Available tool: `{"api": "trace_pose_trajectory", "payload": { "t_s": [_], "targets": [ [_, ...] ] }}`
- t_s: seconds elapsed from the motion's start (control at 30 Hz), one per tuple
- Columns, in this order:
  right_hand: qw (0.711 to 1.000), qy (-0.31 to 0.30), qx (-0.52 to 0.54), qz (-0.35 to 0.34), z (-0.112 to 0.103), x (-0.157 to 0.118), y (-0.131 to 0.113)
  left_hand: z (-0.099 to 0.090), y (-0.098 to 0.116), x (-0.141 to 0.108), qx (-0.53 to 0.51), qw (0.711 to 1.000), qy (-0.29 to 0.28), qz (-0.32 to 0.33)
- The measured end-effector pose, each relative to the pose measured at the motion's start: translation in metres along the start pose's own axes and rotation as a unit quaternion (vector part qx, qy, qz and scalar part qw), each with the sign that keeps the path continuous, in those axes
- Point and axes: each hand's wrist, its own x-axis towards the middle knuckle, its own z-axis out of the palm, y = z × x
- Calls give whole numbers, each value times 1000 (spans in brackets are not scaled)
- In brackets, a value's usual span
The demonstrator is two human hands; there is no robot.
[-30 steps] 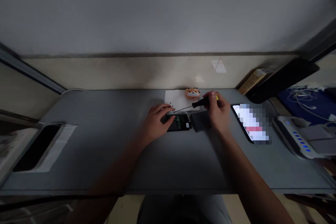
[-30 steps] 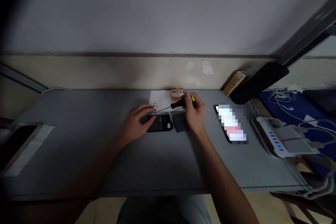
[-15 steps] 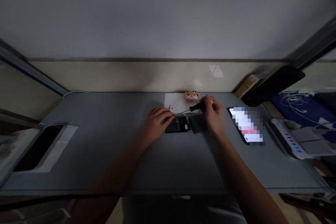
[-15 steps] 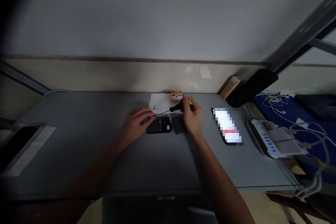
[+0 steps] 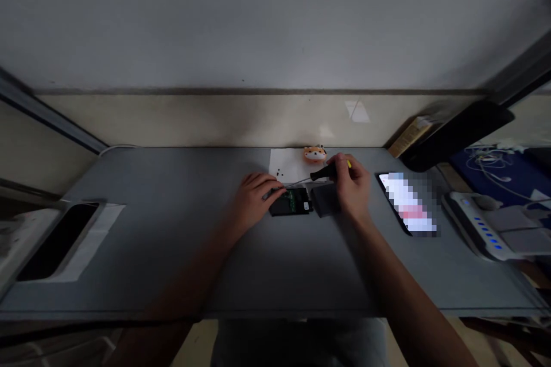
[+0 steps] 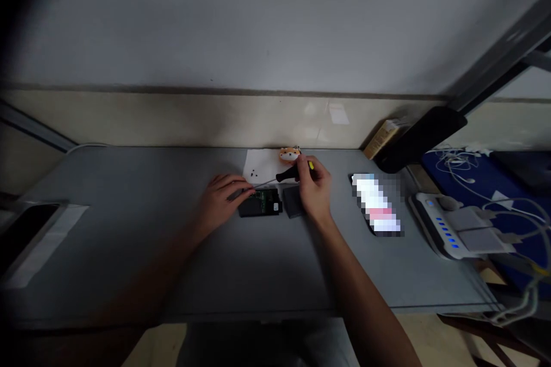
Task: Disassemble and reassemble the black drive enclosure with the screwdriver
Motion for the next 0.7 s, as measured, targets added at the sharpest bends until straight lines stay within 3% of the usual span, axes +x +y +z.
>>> {"api": "trace_pose_trajectory", "payload": {
  "t_s": [0.17,0.43,0.7],
  "targets": [
    [999,8,-25,-36,1,-2,0,-3,-1,0,13,999,-43,-16],
    [997,-16,-37,-61,6,-5,14,-10,-11,2,12,985,-96,-142],
    [994,-29,-72,-82,7,-9,21,-8,-11,1,-41,973,-193,-123]
  ]
}}
